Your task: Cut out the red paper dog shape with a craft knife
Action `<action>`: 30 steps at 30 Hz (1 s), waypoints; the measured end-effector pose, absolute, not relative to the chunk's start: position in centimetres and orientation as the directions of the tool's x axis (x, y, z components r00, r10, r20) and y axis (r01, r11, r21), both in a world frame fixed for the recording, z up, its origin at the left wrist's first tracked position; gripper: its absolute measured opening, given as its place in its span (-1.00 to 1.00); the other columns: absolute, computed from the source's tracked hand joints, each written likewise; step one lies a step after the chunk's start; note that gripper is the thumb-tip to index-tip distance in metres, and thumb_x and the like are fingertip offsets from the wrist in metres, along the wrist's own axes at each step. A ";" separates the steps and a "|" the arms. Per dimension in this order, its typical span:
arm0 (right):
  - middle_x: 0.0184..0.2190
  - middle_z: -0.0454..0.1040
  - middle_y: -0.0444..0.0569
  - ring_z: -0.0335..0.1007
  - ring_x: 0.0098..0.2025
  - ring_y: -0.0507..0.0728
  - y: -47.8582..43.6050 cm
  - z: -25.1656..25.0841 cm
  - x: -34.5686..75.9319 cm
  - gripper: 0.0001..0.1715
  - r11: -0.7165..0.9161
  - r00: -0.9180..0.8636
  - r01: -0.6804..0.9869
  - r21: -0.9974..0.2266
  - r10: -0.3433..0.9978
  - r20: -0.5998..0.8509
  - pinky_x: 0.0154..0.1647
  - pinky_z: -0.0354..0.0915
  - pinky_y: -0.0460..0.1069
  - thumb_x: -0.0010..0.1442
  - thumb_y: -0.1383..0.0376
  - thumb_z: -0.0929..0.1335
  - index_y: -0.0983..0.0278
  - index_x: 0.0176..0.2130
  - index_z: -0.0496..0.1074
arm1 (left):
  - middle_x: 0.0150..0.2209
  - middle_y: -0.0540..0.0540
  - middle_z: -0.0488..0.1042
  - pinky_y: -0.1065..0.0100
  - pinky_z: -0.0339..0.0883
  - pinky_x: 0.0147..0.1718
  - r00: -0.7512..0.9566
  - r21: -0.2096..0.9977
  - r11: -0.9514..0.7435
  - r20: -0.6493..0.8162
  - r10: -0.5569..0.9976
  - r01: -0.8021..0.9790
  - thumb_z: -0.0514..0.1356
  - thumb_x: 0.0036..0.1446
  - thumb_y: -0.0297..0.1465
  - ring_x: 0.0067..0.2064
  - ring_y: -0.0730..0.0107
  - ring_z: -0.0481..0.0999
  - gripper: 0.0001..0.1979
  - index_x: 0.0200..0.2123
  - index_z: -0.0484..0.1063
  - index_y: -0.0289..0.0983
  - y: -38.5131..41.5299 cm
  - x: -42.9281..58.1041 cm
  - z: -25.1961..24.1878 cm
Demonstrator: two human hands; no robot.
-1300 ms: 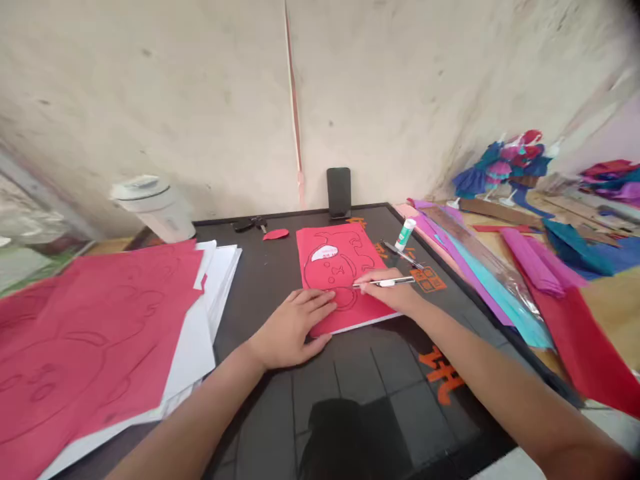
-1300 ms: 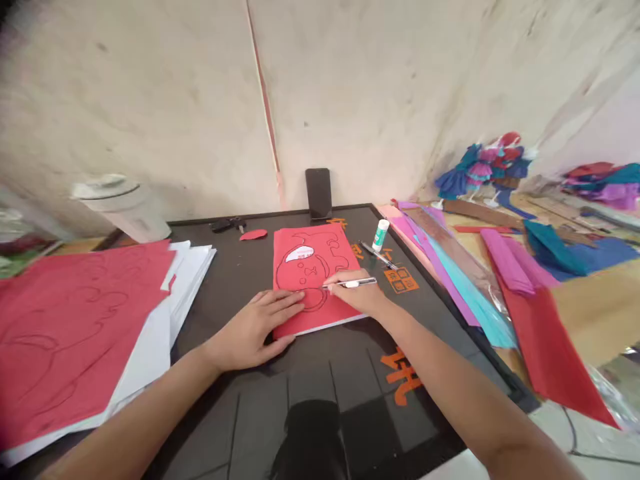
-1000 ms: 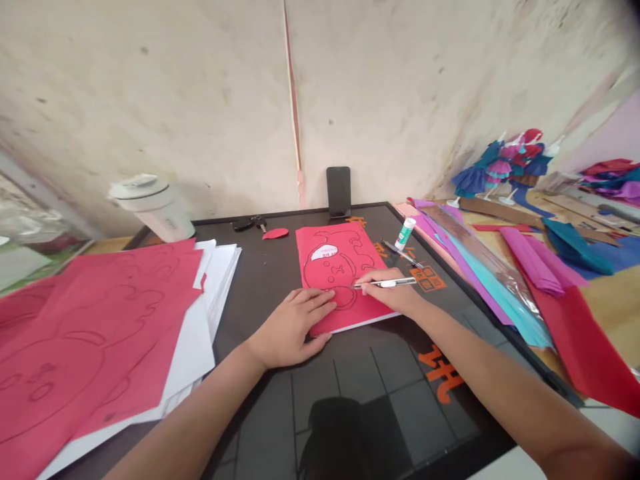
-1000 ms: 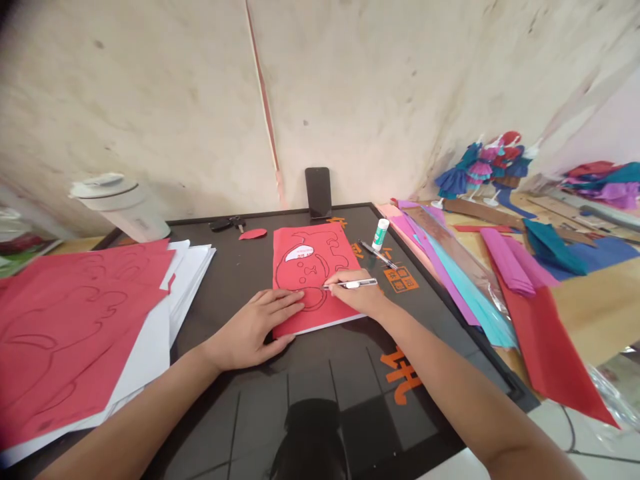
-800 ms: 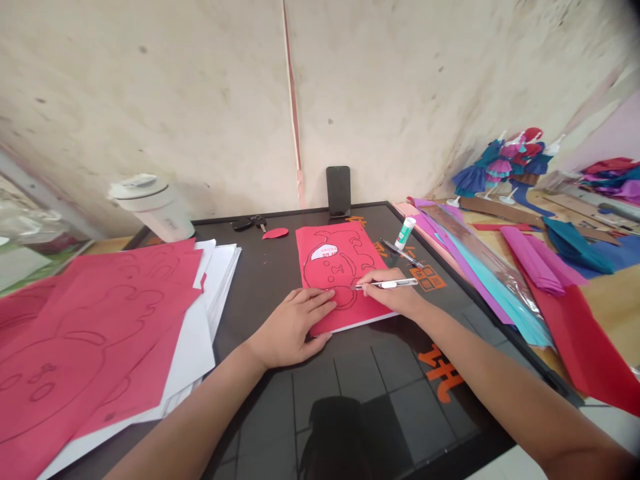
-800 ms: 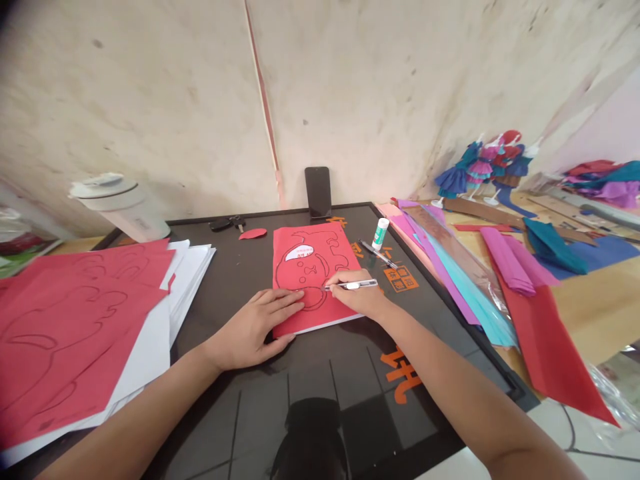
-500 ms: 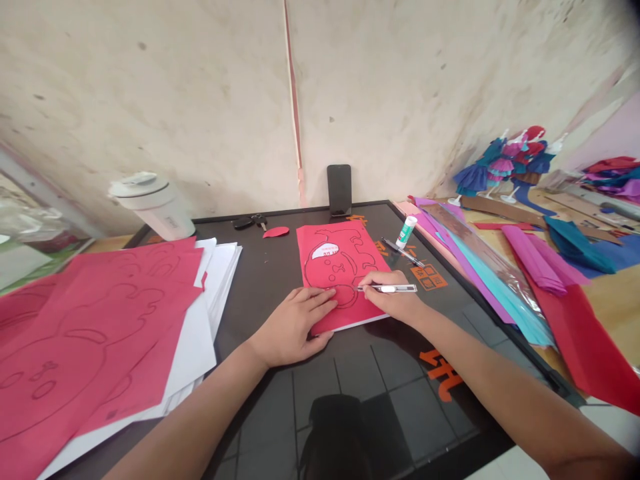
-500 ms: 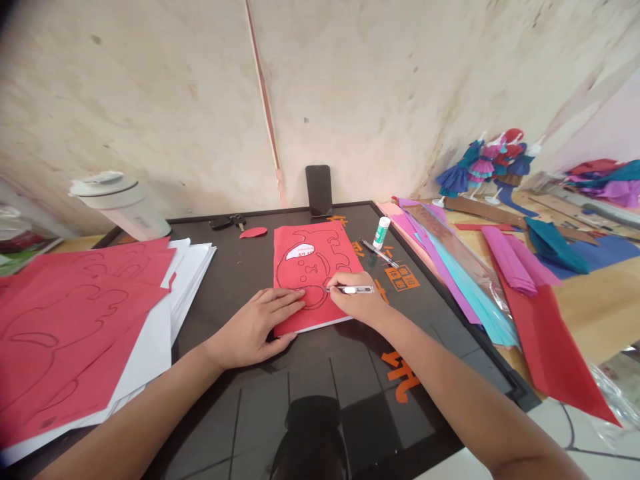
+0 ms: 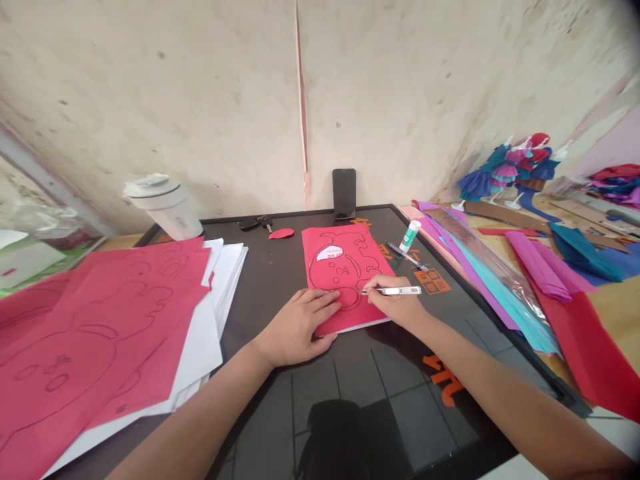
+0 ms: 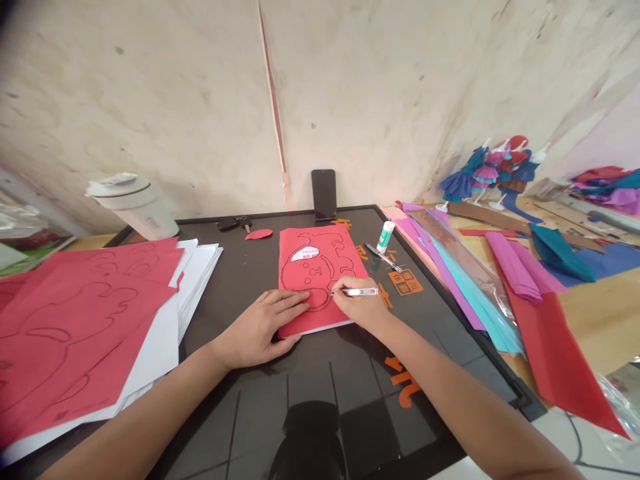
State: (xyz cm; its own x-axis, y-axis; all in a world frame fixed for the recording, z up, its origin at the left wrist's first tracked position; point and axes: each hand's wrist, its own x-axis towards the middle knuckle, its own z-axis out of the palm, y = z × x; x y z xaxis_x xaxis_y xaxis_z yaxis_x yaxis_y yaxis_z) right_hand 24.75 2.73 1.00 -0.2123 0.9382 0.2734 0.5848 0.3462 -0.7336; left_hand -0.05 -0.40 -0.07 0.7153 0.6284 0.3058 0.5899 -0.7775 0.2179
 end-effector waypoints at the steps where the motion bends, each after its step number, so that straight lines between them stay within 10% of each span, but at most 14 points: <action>1: -0.61 0.53 -0.14 0.40 -0.56 0.04 2.8 1.0 24.8 -0.83 0.331 -0.204 0.556 -0.763 0.944 0.261 -0.51 0.26 -0.09 0.03 0.30 0.31 0.23 -0.50 0.50 | 0.25 -0.22 0.34 -0.05 0.22 0.14 0.717 0.219 -0.778 0.303 0.628 0.589 0.14 0.23 -0.26 0.18 -0.02 0.36 -0.49 0.23 0.33 -0.26 -0.4 -0.1 -0.1; 30: -0.18 0.66 -0.04 0.61 -0.13 0.18 3.9 0.1 25.6 -0.78 0.358 -0.308 0.472 -0.806 0.923 0.230 0.01 0.49 0.08 0.18 0.20 0.40 0.18 -0.20 0.63 | 0.25 -0.20 0.35 -0.06 0.16 0.17 0.723 0.239 -0.765 0.251 0.644 0.598 0.11 0.24 -0.26 0.21 -0.03 0.32 -0.49 0.24 0.31 -0.24 -0.5 0.0 0.3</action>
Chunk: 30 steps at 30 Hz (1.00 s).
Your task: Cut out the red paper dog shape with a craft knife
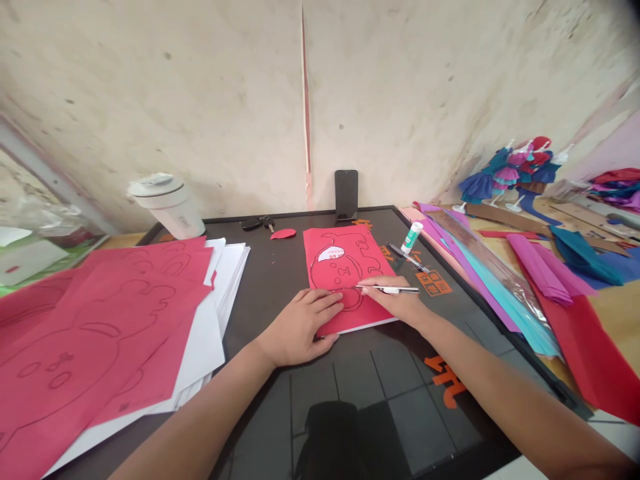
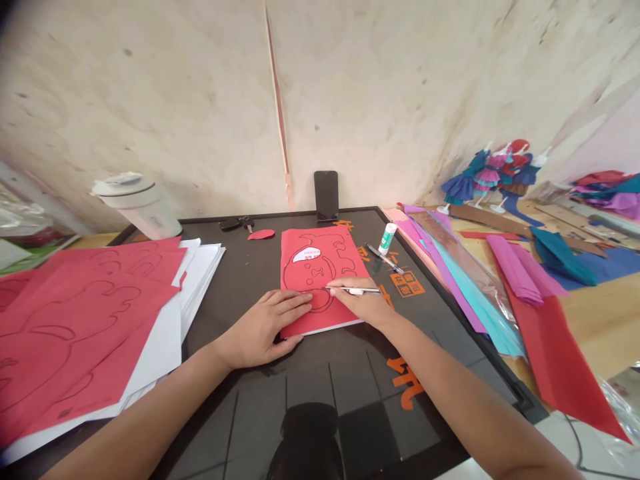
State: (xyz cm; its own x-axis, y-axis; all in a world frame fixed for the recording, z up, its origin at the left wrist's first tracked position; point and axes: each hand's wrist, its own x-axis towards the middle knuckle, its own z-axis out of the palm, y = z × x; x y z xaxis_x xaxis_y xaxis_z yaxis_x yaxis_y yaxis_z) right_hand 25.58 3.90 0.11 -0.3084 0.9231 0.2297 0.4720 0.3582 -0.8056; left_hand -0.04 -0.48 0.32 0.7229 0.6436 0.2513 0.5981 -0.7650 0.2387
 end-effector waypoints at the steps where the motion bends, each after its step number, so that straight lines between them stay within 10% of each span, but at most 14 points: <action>1: -0.18 0.66 -0.04 0.61 -0.13 0.18 3.9 0.1 25.6 -0.78 0.362 -0.317 0.476 -0.801 0.921 0.228 0.02 0.48 0.09 0.18 0.20 0.40 0.18 -0.20 0.63 | 0.25 -0.19 0.35 -0.06 0.16 0.17 0.723 0.241 -0.765 0.251 0.643 0.597 0.11 0.24 -0.25 0.21 -0.03 0.32 -0.49 0.24 0.31 -0.23 -0.5 0.0 0.3; 19: -0.20 0.66 -0.04 0.61 -0.17 0.16 4.1 0.2 25.8 -0.79 0.408 -0.338 0.478 -0.778 0.903 0.266 -0.02 0.49 0.06 0.17 0.24 0.39 0.18 -0.21 0.63 | 0.25 -0.20 0.35 -0.05 0.19 0.15 0.717 0.238 -0.767 0.272 0.642 0.596 0.12 0.24 -0.26 0.19 -0.02 0.34 -0.47 0.25 0.30 -0.25 -0.5 0.0 0.1; 30: -0.33 0.65 -0.06 0.59 -0.28 0.12 3.2 0.0 25.2 -0.77 0.614 -0.414 0.579 -0.537 0.789 0.454 -0.19 0.47 -0.02 0.17 0.36 0.30 0.18 -0.32 0.57 | 0.25 -0.17 0.36 -0.04 0.21 0.16 0.707 0.251 -0.761 0.281 0.649 0.598 0.15 0.21 -0.27 0.19 0.00 0.36 -0.46 0.26 0.30 -0.21 -0.5 0.0 0.1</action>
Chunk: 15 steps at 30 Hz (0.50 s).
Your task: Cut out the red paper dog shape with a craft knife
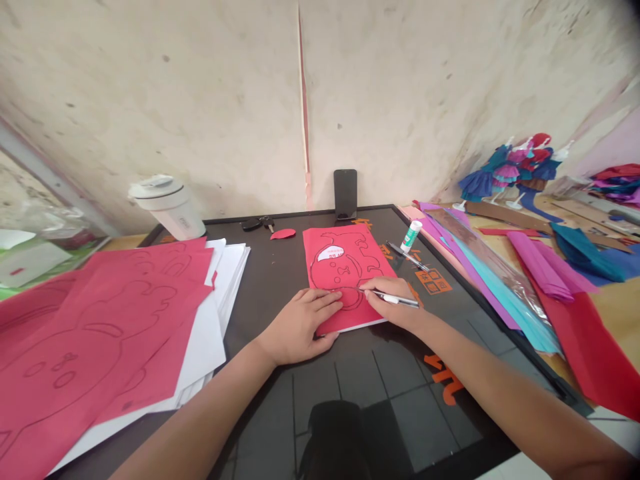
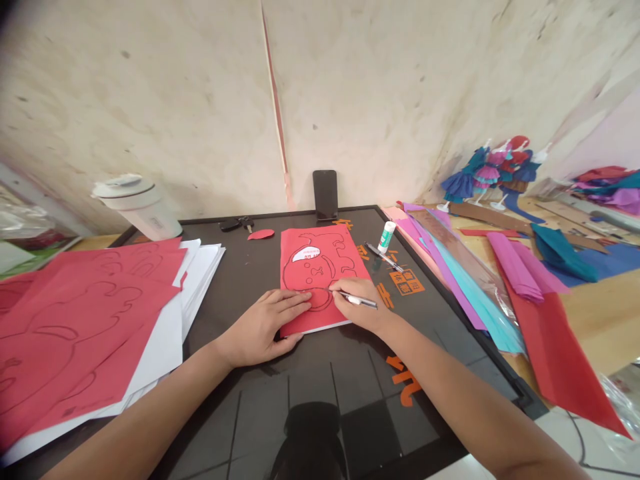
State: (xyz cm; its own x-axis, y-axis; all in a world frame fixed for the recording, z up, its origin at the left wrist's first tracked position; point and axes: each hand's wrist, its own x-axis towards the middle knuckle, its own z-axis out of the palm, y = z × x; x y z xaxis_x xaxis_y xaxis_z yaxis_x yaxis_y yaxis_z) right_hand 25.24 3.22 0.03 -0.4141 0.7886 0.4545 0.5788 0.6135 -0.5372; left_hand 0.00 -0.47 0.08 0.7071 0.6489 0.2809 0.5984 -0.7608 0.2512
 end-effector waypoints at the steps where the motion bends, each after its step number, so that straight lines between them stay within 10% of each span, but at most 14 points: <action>1: -0.34 0.64 -0.06 0.58 -0.28 0.12 3.1 0.0 25.2 -0.77 0.639 -0.439 0.587 -0.497 0.767 0.468 -0.18 0.46 -0.01 0.16 0.37 0.30 0.18 -0.32 0.56 | 0.25 -0.16 0.35 -0.04 0.21 0.15 0.706 0.254 -0.759 0.280 0.651 0.599 0.15 0.21 -0.27 0.19 0.00 0.36 -0.46 0.26 0.30 -0.21 -0.5 0.0 0.1; 15: -0.30 0.65 -0.03 0.60 -0.26 0.13 3.0 -0.1 25.1 -0.77 0.655 -0.402 0.557 -0.511 0.751 0.525 -0.14 0.47 0.01 0.23 0.32 0.29 0.20 -0.26 0.56 | 0.25 -0.16 0.34 -0.03 0.20 0.16 0.710 0.241 -0.762 0.277 0.648 0.601 0.15 0.21 -0.27 0.19 0.00 0.36 -0.46 0.25 0.30 -0.21 -0.4 0.0 0.1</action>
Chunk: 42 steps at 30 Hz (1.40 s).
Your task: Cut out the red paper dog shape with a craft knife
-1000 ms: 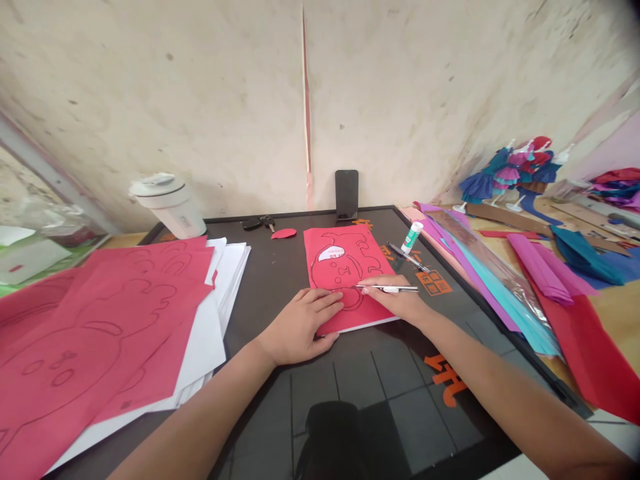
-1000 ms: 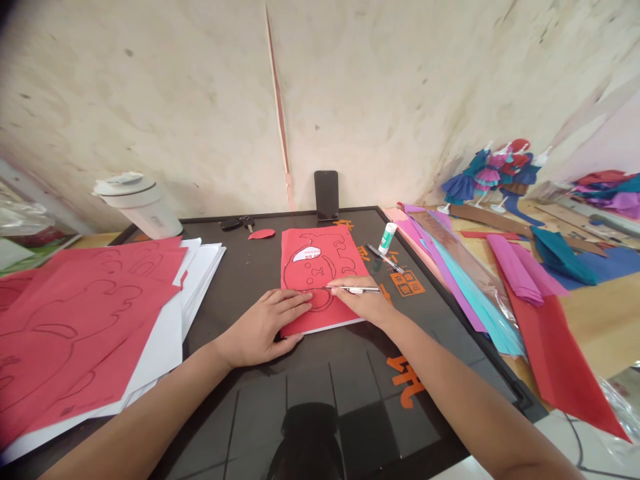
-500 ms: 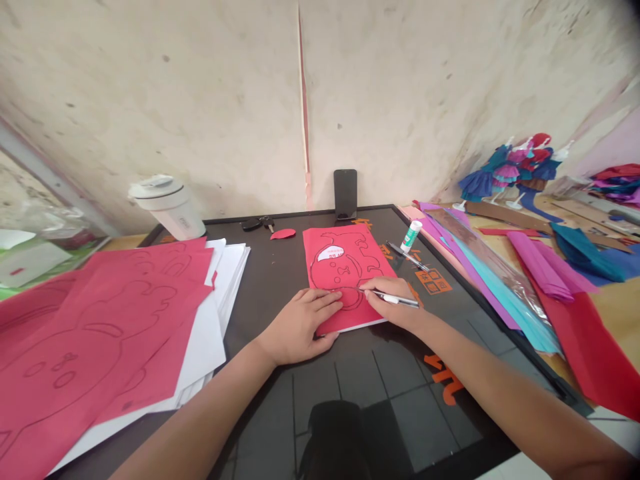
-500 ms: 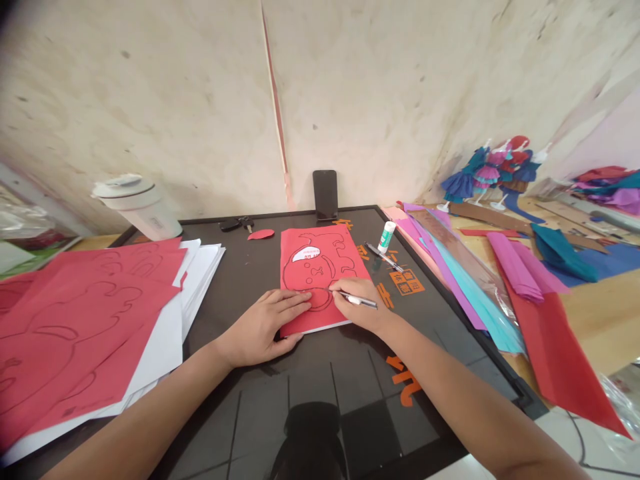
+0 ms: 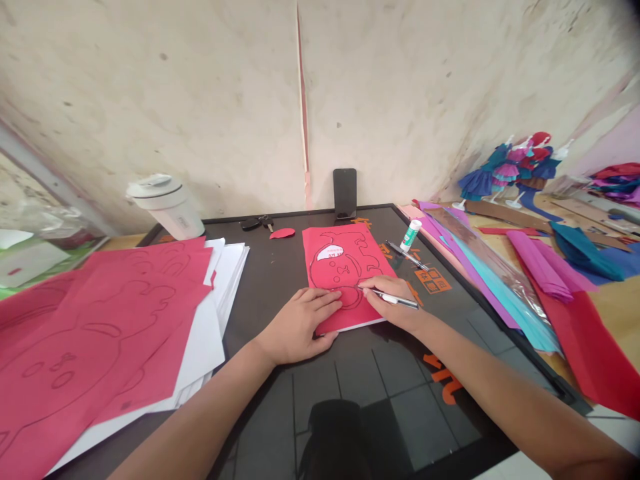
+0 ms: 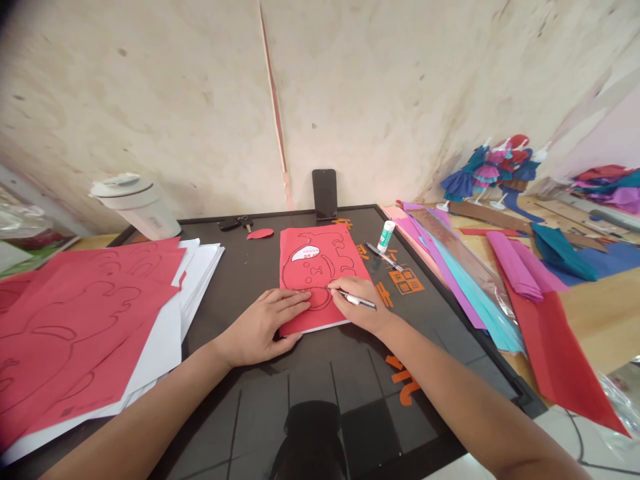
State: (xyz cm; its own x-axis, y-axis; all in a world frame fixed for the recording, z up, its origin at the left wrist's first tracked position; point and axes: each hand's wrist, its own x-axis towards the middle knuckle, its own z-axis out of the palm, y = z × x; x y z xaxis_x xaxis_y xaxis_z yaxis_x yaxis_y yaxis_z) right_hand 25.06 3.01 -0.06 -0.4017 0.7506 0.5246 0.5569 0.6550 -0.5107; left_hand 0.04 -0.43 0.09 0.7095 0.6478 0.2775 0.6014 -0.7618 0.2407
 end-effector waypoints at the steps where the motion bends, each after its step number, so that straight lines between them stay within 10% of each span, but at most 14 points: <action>1: -0.30 0.65 -0.03 0.60 -0.26 0.13 3.0 -0.1 25.1 -0.78 0.657 -0.408 0.557 -0.507 0.749 0.522 -0.15 0.47 0.01 0.23 0.33 0.30 0.20 -0.26 0.56 | 0.25 -0.16 0.35 -0.03 0.20 0.16 0.710 0.240 -0.762 0.278 0.647 0.601 0.15 0.21 -0.27 0.19 0.00 0.36 -0.46 0.25 0.31 -0.23 -0.4 0.0 0.1; 19: -0.40 0.58 -0.01 0.52 -0.37 0.10 2.9 -0.3 25.1 -0.79 0.774 -0.534 0.568 -0.279 0.605 0.591 -0.29 0.40 -0.05 0.17 0.43 0.26 0.23 -0.35 0.46 | 0.25 -0.15 0.35 -0.01 0.21 0.15 0.701 0.249 -0.757 0.288 0.653 0.604 0.15 0.21 -0.27 0.19 0.01 0.36 -0.46 0.25 0.31 -0.20 -0.5 0.0 0.0; 33: -0.54 0.55 -0.10 0.42 -0.56 0.04 2.8 -0.1 25.6 -0.81 0.651 -0.390 0.584 -0.485 0.749 0.536 -0.46 0.31 -0.08 0.10 0.38 0.30 0.23 -0.41 0.51 | 0.25 -0.17 0.35 -0.03 0.20 0.16 0.708 0.242 -0.759 0.275 0.651 0.604 0.13 0.21 -0.26 0.19 0.01 0.35 -0.46 0.25 0.30 -0.25 -0.4 0.0 0.0; 42: -0.27 0.64 -0.05 0.55 -0.21 0.16 5.1 1.0 25.3 -0.72 0.399 -0.416 0.454 -0.797 0.886 0.206 -0.12 0.40 0.03 0.18 0.12 0.37 0.20 -0.22 0.60 | 0.24 -0.15 0.36 -0.01 0.19 0.16 0.708 0.248 -0.762 0.281 0.648 0.599 0.14 0.20 -0.27 0.18 0.01 0.35 -0.49 0.21 0.35 -0.23 -0.4 0.1 0.0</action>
